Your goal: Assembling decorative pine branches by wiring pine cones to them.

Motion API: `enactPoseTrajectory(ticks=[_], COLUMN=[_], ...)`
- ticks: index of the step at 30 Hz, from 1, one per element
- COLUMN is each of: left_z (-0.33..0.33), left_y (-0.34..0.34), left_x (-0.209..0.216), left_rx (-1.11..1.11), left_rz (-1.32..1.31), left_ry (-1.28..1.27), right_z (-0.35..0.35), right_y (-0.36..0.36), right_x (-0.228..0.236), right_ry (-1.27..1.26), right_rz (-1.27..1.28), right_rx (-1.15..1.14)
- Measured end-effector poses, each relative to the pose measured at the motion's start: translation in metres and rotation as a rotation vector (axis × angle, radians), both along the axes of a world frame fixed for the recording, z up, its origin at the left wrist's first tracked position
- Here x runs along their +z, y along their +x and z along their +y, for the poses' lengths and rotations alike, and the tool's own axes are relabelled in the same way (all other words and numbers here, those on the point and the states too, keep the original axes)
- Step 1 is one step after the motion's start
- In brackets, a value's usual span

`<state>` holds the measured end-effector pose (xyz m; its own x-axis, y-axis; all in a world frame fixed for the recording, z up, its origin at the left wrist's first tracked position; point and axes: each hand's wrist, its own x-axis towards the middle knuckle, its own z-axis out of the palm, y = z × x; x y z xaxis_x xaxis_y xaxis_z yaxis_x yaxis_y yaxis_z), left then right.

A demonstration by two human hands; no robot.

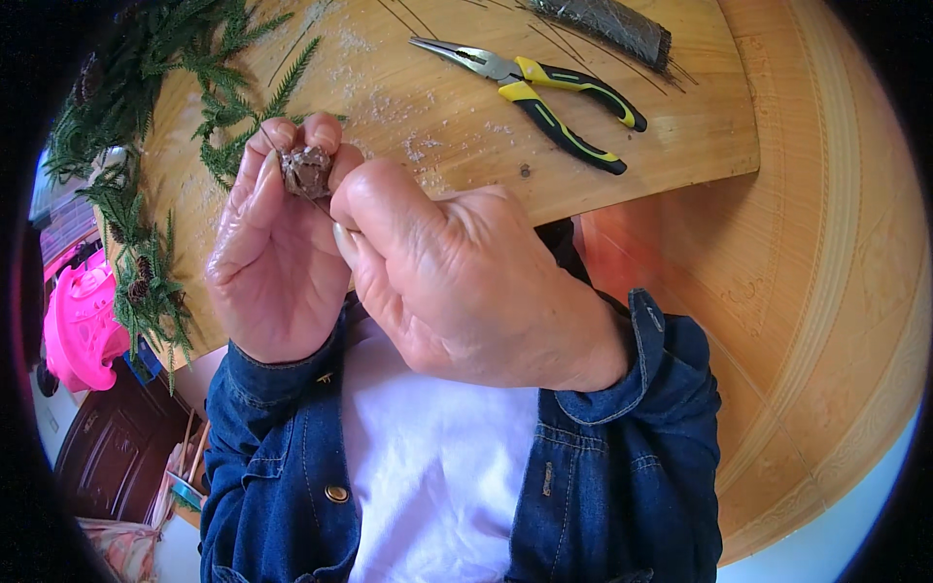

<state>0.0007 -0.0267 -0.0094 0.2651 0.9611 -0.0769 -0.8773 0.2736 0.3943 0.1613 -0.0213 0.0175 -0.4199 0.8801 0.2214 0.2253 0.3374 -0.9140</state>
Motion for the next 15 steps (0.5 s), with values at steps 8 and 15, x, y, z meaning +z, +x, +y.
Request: enactPoseTrajectory(ticks=[8, 15], left_z=[0.0001, 0.0004], left_y=[0.0011, 0.0012], left_x=[0.0003, 0.0011], left_rx=[0.023, 0.012], left_rz=[0.027, 0.004], left_ry=[-0.016, -0.036], right_z=[-0.0031, -0.001], right_y=[-0.0014, 0.0], right_x=[-0.0043, -0.005], right_ry=[-0.161, -0.097], right_rz=[0.088, 0.052], right_rx=[-0.009, 0.019])
